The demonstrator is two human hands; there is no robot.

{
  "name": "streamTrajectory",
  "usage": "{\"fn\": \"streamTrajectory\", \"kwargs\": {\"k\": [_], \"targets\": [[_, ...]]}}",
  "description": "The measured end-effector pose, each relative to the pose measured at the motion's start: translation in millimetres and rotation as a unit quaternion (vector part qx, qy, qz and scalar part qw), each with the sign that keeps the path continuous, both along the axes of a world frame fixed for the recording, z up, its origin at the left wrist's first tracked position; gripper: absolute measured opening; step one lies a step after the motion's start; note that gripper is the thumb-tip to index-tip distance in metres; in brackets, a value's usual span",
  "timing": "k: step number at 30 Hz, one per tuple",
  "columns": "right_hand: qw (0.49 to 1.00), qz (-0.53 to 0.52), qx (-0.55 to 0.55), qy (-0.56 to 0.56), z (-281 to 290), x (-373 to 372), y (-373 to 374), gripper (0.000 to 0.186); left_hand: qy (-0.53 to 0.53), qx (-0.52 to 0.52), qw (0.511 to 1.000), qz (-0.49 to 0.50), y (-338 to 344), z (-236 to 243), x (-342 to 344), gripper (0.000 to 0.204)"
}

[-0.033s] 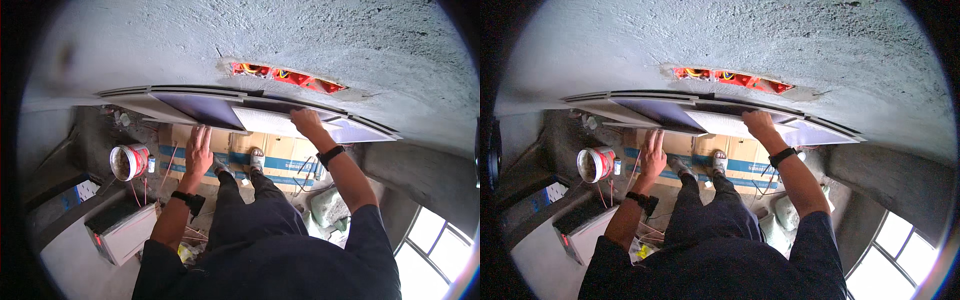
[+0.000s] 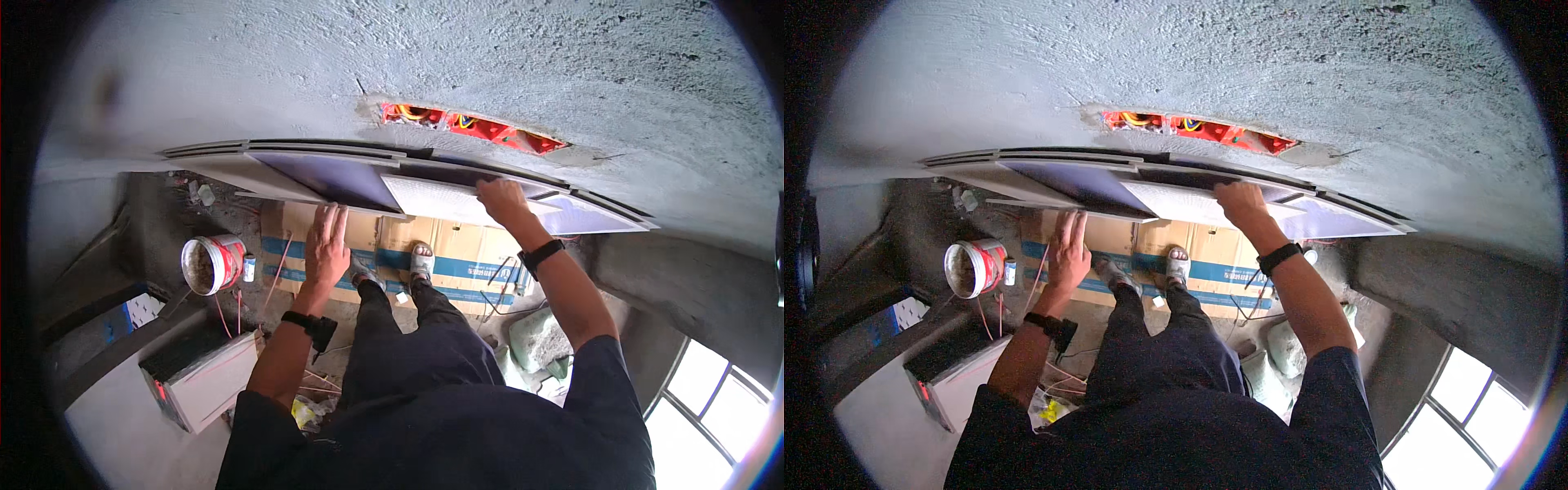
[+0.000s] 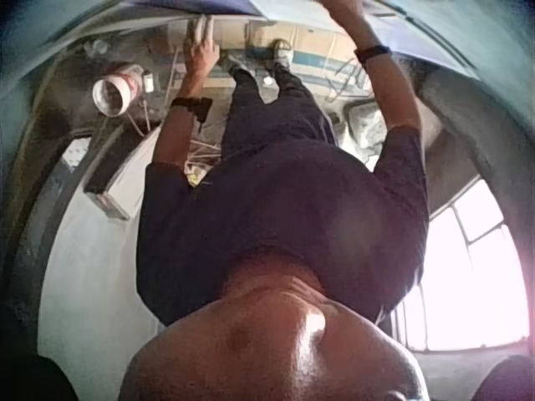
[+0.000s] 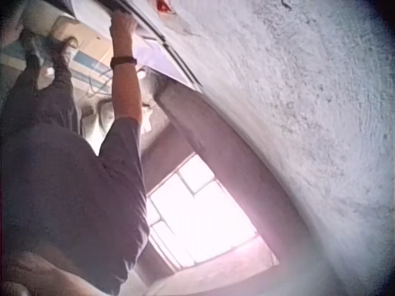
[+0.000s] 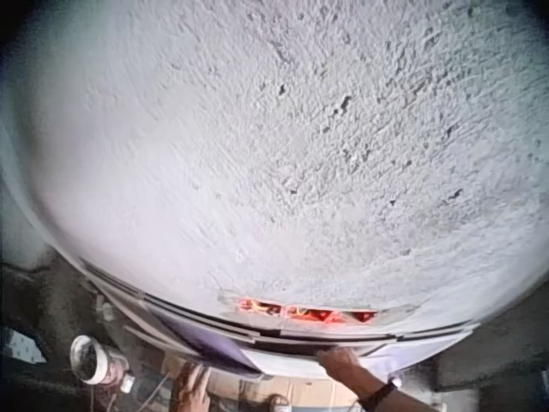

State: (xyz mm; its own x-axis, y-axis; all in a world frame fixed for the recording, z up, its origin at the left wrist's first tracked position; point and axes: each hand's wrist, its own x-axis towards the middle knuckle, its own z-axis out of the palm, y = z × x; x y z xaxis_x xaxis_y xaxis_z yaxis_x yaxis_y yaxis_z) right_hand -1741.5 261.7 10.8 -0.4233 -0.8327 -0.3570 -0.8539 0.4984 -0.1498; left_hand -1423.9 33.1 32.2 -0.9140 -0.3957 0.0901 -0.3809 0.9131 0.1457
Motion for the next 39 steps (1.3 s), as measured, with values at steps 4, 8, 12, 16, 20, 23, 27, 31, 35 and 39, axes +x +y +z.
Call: {"fn": "streamTrajectory", "kwargs": {"k": [4,8,12,16,20,23,27,31,35,39], "targets": [[1.0,-0.02,-0.006,0.008,0.4,2.2,0.4,0.021,-0.01,0.007,1.0,-0.009,-7.8,-1.9,-7.3,0.082],[0.999,-0.038,-0.016,0.008,-1.3,2.5,1.4,0.022,-0.003,0.012,1.0,-0.009,-10.3,-2.1,-12.3,0.082],[0.998,-0.061,-0.011,0.016,-3.2,3.0,0.6,0.022,-0.006,0.021,1.0,-0.006,-12.1,-0.8,-18.0,0.082],[0.997,-0.071,-0.015,0.019,-5.6,4.8,-1.1,0.022,-0.013,0.021,1.0,-0.004,-14.8,-1.3,-24.1,0.082],[0.994,-0.083,-0.054,0.033,-7.9,8.9,2.4,0.021,-0.008,0.014,1.0,-0.006,-17.9,-1.8,-29.4,0.081],[0.986,-0.08,-0.132,0.059,-6.6,13.3,12.8,0.02,-0.006,0.022,1.0,-0.009,-20.7,-1.6,-34.7,0.081],[0.961,-0.07,-0.244,0.106,1.3,17.7,29.9,0.011,-0.026,0.014,0.999,-0.013,-24.3,-1.4,-42.0,0.077],[0.954,-0.075,-0.266,0.118,12.0,21.5,37.6,0.022,-0.026,0.015,0.999,-0.011,-25.8,-0.6,-44.6,0.076],[0.947,-0.069,-0.268,0.165,17.3,23.7,40.8,0.027,-0.025,0.012,1.0,-0.014,-28.1,-2.1,-48.8,0.076],[0.948,-0.074,-0.259,0.172,16.5,24.5,42.8,0.03,-0.031,0.01,0.999,-0.012,-30.0,-1.8,-53.4,0.076]]}}
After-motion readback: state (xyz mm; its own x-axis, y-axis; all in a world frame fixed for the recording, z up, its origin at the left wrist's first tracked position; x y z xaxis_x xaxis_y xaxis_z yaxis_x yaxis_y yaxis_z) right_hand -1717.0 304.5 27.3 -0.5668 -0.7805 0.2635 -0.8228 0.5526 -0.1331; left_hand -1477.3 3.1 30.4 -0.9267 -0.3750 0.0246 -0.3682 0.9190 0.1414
